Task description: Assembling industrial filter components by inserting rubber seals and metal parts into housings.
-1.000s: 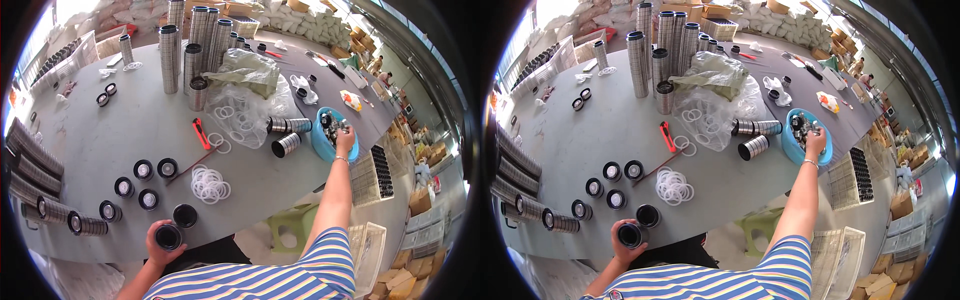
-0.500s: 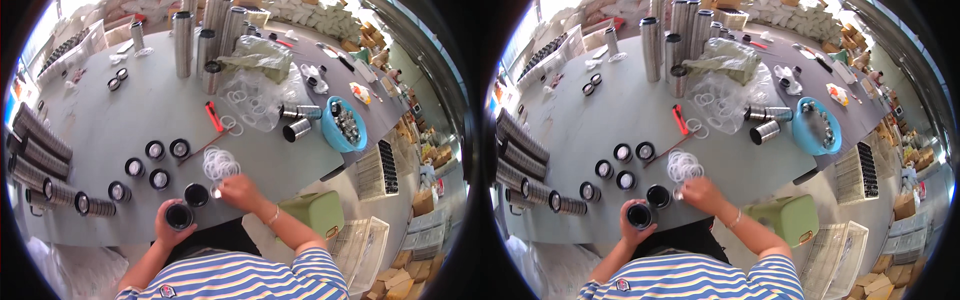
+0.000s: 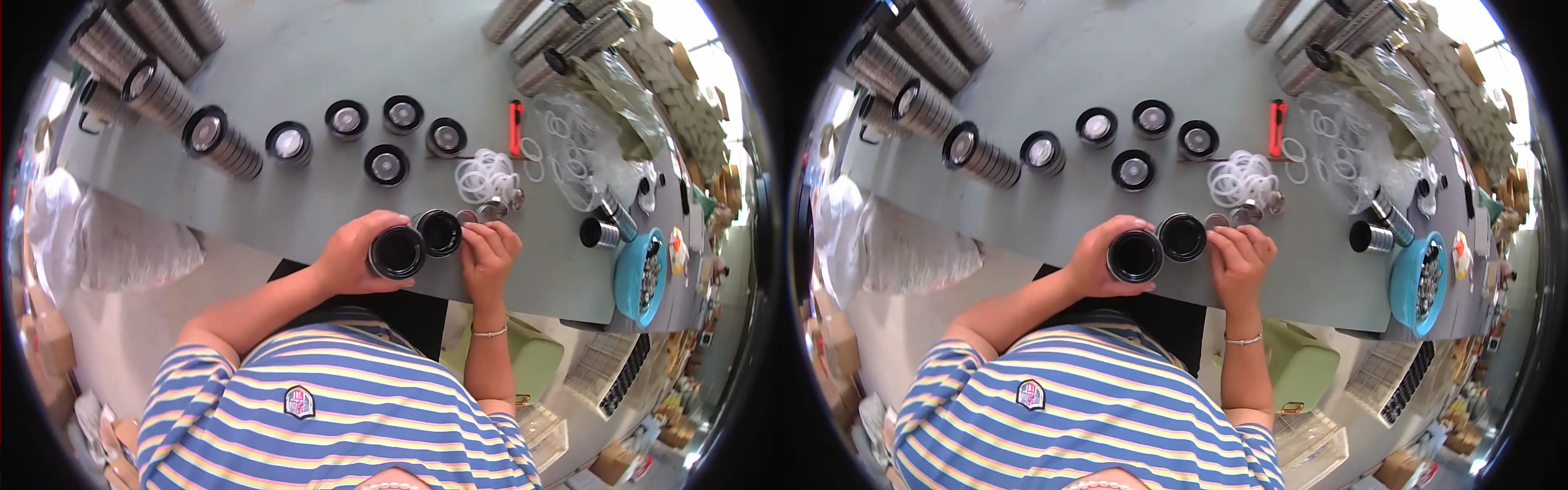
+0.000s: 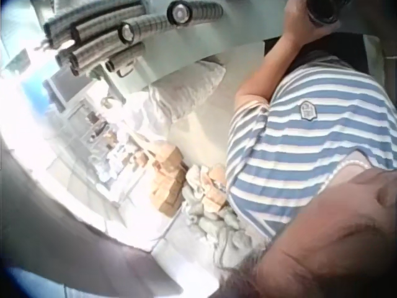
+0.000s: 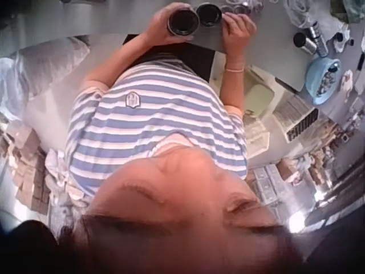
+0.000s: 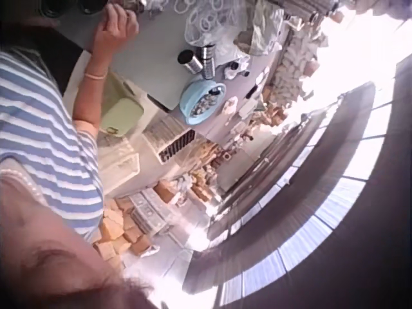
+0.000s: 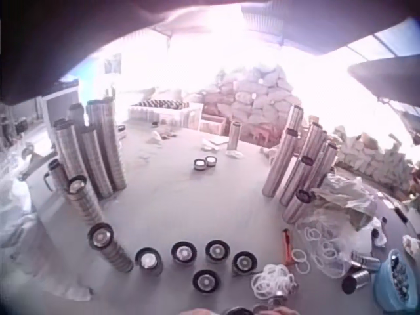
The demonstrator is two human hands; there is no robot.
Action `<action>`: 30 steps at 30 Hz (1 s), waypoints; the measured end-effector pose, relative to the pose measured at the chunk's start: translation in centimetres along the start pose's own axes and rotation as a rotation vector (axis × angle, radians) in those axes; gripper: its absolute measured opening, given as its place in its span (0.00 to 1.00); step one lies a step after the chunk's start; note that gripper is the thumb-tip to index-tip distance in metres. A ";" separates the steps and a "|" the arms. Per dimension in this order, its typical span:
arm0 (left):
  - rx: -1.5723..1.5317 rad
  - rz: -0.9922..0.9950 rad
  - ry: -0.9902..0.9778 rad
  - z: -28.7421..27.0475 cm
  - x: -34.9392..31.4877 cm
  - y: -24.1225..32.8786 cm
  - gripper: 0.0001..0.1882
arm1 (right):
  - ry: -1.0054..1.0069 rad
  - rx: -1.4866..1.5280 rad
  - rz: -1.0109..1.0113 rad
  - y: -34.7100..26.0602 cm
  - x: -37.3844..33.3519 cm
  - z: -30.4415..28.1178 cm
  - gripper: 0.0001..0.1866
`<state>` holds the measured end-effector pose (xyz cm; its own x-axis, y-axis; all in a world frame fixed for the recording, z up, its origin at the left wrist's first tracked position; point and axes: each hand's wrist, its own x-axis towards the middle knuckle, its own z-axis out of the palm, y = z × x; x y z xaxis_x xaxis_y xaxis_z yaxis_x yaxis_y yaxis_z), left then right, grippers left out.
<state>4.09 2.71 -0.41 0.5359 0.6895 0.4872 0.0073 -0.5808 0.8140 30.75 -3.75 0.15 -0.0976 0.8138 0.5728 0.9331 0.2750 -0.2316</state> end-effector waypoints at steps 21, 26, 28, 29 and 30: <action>0.029 -0.029 0.190 -0.2 -0.9 -0.7 0.49 | -0.322 0.060 -0.034 -6.0 4.3 -3.9 0.12; 0.057 0.001 0.196 -0.2 -0.6 -0.5 0.49 | -0.453 0.126 0.017 -4.9 5.3 -3.7 0.14; -0.023 -0.056 0.225 0.1 -0.9 -0.7 0.45 | -0.490 0.212 0.020 -4.1 5.1 -3.8 0.13; 0.005 -0.098 0.212 0.0 -1.0 -0.6 0.45 | -0.470 0.243 0.011 -3.9 5.1 -3.3 0.11; 0.007 -0.079 0.222 0.0 -1.1 -0.6 0.45 | -0.438 0.240 -0.007 -3.9 4.8 -3.2 0.10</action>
<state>3.51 2.30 -1.42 0.3348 0.8107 0.4803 0.0484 -0.5239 0.8504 27.74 -2.53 6.37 -0.2875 0.9360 0.2033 0.8309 0.3493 -0.4332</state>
